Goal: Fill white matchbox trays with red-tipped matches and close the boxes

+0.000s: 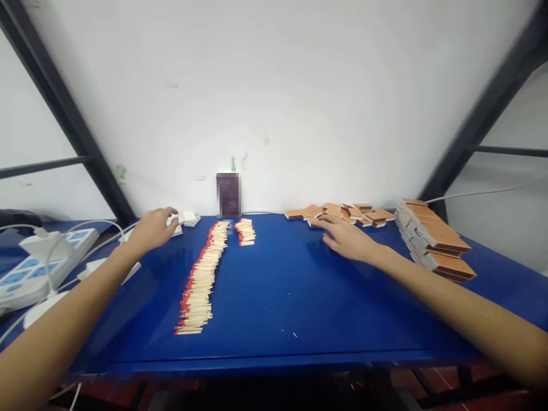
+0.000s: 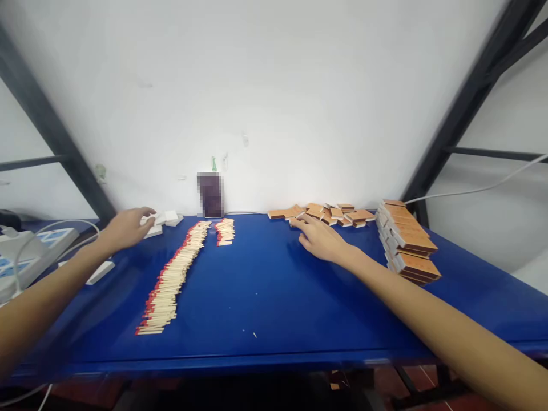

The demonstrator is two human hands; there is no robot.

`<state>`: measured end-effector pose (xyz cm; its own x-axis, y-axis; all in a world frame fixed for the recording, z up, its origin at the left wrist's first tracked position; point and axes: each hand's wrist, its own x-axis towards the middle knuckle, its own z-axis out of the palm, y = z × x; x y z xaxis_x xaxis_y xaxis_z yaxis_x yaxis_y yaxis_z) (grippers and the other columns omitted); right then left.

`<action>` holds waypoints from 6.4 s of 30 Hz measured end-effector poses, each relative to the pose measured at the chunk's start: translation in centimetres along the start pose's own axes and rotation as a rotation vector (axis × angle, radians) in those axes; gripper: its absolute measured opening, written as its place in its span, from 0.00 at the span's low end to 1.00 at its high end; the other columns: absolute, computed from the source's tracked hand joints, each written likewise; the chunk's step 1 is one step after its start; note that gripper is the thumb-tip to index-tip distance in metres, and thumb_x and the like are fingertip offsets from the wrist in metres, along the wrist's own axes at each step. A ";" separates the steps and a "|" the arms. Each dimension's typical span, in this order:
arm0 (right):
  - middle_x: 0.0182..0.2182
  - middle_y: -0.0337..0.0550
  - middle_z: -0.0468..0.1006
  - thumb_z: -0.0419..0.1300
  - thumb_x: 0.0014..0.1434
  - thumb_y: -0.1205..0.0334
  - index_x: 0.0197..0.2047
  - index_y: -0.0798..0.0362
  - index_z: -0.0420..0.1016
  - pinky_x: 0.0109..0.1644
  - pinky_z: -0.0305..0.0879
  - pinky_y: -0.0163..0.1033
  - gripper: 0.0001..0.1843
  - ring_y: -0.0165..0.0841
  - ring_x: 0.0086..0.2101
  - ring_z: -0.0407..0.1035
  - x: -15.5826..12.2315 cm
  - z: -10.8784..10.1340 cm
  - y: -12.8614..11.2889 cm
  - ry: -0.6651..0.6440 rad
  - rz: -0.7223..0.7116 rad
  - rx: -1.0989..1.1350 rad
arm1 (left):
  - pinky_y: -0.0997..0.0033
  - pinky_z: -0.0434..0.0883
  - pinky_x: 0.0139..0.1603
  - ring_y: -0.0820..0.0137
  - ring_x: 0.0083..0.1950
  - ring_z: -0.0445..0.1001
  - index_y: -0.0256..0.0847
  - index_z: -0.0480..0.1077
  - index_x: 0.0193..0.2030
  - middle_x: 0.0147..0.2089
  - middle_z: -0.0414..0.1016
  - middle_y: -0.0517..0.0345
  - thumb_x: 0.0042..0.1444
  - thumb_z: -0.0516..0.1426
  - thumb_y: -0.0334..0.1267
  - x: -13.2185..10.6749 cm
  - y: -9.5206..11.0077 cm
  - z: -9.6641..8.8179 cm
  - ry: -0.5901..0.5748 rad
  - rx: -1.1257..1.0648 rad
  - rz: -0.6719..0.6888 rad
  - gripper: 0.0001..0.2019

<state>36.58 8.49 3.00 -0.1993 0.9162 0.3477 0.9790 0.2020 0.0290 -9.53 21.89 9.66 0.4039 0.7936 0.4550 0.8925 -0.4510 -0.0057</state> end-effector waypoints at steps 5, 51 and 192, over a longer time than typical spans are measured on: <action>0.59 0.57 0.71 0.48 0.62 0.69 0.64 0.59 0.67 0.60 0.65 0.50 0.27 0.46 0.57 0.68 3.0 2.5 1.0 -0.053 -0.009 -0.072 | 0.50 0.71 0.56 0.58 0.54 0.72 0.36 0.71 0.50 0.52 0.72 0.50 0.66 0.60 0.43 1.2 -2.5 4.1 -0.133 0.256 0.055 0.13; 0.53 0.52 0.72 0.53 0.62 0.64 0.51 0.53 0.76 0.57 0.60 0.52 0.16 0.43 0.52 0.66 9.3 5.7 -13.7 0.048 -0.221 0.397 | 0.44 0.68 0.59 0.50 0.62 0.66 0.39 0.66 0.56 0.63 0.66 0.40 0.60 0.54 0.29 -16.4 19.1 1.6 0.041 -0.388 0.546 0.17; 0.50 0.49 0.74 0.58 0.60 0.64 0.50 0.50 0.76 0.59 0.65 0.53 0.15 0.43 0.52 0.67 7.5 3.2 -14.0 -0.132 -0.530 0.506 | 0.54 0.69 0.55 0.56 0.54 0.66 0.38 0.67 0.52 0.56 0.68 0.48 0.66 0.53 0.35 -17.2 19.2 1.0 -0.077 -0.378 0.454 0.10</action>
<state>21.21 13.64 2.18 -0.6743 0.6791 0.2902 0.6167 0.7340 -0.2846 0.88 -0.06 0.83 0.7545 0.5082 0.4152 0.4992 -0.8552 0.1397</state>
